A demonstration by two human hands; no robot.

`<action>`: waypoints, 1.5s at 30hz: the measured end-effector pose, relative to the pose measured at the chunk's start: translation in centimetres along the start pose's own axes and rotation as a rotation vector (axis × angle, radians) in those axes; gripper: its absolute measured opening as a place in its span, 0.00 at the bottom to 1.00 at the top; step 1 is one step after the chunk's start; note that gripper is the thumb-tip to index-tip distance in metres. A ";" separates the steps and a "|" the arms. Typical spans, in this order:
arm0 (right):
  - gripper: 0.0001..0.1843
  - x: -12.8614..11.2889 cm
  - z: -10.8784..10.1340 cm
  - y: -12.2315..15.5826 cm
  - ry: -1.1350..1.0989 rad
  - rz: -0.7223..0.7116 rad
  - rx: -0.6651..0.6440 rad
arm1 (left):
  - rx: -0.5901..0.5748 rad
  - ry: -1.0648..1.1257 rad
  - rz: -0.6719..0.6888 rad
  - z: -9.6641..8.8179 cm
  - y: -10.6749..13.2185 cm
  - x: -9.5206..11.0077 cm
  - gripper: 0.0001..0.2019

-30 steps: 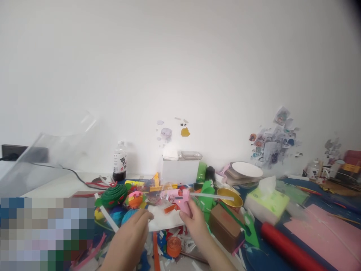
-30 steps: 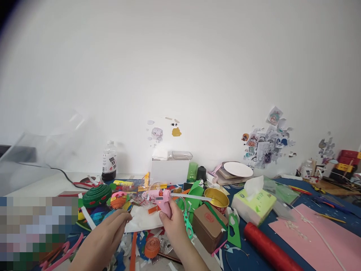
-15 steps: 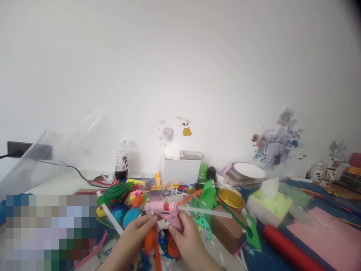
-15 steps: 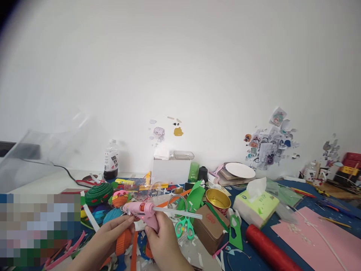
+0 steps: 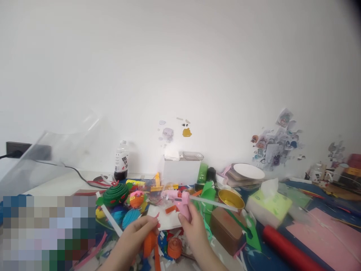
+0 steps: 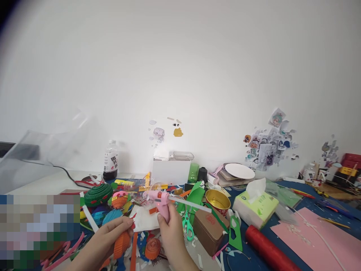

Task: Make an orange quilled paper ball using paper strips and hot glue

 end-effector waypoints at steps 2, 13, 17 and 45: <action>0.23 0.5 -0.6 -0.8 -0.031 0.019 0.040 | -0.016 -0.053 0.044 0.2 -0.1 0.2 0.20; 0.26 -0.1 0.7 0.2 -0.061 0.047 -0.091 | 0.098 -0.141 0.139 -1.5 -1.2 0.6 0.20; 0.22 -1.0 1.0 0.6 0.000 -0.029 -0.120 | 0.047 -0.209 0.125 -0.9 -0.7 1.0 0.21; 0.21 -4.1 2.2 2.8 0.097 -0.319 -0.319 | 0.039 0.068 -0.046 -0.8 -1.1 -1.0 0.18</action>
Point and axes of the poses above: each hand's wrist, its own y-axis away from the middle knuckle, its own z-axis out of the palm, x = y × z, the point moved 10 cm from there along -y, towards the middle knuckle, and after that the axes turned 12 degrees about x, right-handed, at the moved point
